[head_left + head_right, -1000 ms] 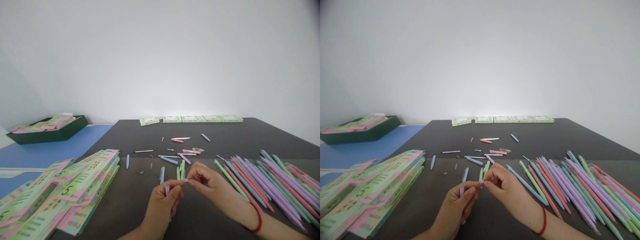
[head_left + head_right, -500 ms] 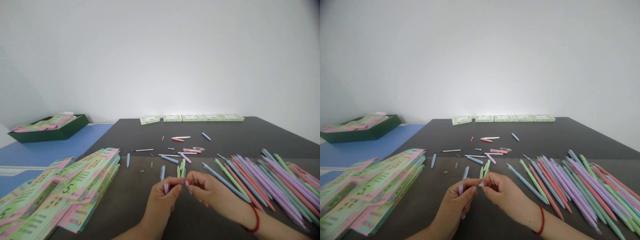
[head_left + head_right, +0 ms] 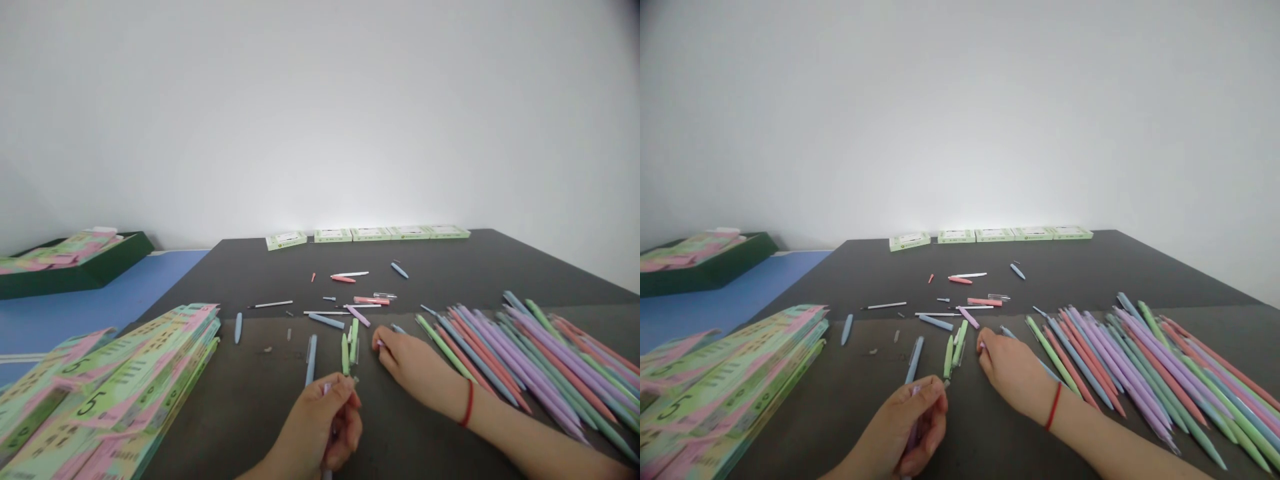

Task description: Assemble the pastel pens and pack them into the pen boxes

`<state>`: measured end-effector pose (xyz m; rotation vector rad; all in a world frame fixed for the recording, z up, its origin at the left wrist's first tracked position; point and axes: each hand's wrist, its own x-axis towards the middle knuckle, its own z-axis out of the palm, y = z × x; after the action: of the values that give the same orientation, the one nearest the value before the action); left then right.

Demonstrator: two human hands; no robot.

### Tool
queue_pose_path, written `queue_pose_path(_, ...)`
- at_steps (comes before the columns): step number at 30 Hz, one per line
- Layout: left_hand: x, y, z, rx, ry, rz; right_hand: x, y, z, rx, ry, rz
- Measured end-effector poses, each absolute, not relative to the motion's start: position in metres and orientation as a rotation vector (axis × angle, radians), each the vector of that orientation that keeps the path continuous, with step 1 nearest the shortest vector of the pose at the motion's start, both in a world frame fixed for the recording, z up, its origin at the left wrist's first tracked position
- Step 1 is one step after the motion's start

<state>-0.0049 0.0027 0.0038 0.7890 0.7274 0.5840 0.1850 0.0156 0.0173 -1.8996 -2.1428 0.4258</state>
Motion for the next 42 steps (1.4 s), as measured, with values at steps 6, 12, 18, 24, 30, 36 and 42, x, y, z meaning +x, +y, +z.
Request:
queue_pose_path(6,-0.006,0.007,0.005,0.653,0.728,0.546,0.171,0.019,0.008,-1.917,-2.259,0.235)
queue_pose_path(12,-0.009,0.009,0.006,0.579,0.747,0.561,0.170,0.020,0.003,-1.773,-2.327,0.206)
queue_pose_path(18,-0.008,0.010,0.004,0.647,0.712,0.557,0.196,0.021,0.003,-1.862,-2.287,0.149)
queue_pose_path(24,-0.007,0.011,0.000,0.675,0.614,0.540,0.236,0.014,0.007,-2.050,-2.162,0.199)
queue_pose_path(30,-0.007,0.011,-0.004,0.702,0.593,0.548,0.233,0.046,0.024,-2.004,-2.212,0.154)
queue_pose_path(36,-0.010,0.013,-0.003,0.735,0.608,0.535,0.211,0.083,0.027,-1.857,-2.345,0.197)
queue_pose_path(42,-0.009,0.012,0.000,0.727,0.590,0.534,0.199,0.060,0.014,-1.591,-2.457,0.242)
